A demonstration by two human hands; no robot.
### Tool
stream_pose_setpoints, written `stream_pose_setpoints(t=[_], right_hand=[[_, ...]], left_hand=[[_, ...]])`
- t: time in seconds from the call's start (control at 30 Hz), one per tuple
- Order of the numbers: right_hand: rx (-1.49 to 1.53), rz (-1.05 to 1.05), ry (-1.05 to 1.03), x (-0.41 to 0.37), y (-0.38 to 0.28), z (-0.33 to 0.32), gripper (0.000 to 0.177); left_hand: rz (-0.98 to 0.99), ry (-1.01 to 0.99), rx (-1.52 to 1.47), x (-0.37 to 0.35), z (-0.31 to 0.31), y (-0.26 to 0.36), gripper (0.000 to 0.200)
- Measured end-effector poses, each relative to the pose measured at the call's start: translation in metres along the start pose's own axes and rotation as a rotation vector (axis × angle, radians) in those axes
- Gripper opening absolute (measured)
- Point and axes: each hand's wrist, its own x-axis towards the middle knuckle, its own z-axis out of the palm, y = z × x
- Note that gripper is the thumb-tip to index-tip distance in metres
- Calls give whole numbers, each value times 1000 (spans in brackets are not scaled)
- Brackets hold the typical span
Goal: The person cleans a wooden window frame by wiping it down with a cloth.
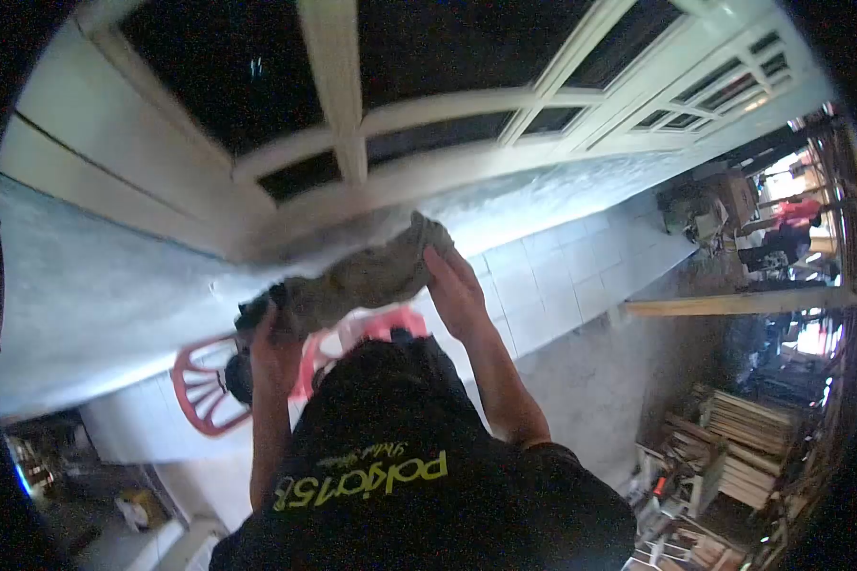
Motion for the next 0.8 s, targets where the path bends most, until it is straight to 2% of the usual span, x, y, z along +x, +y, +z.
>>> stream_pose_setpoints(t=[0.03,0.07,0.1,0.2,0.27,0.37,0.47,0.57,0.6,0.7,0.73,0.8], right_hand=[[75,33,-46,5,1,-11,43],[48,76,-3,4,11,-11,41],[51,77,-92,6,12,-11,38],[-42,186,-18,9,26,-11,36],[-134,271,82,12,25,-13,35],[-217,357,110,19,32,-25,48],[-281,510,167,22,47,-40,48],[-238,573,152,18,51,-41,41],[-335,500,115,16,51,-37,35],[-250,314,-32,10,37,-15,30],[-113,263,-7,11,37,-11,26],[-135,233,111,11,64,-23,36]], left_hand=[[-8,172,-85,1,8,-1,34],[-44,190,-182,2,1,3,32],[-70,235,-303,5,-12,1,30],[-98,376,-363,2,-29,-8,34],[-117,408,-391,-3,-23,-11,35],[-98,335,-368,-7,-19,-8,35],[-65,323,-314,-7,-8,-7,37],[-41,321,-272,-9,-3,-8,39],[-35,327,-262,-10,-2,-8,40],[15,361,-304,-12,2,-7,43],[29,334,-306,-13,5,-5,43],[54,275,-309,-13,10,-2,44]])
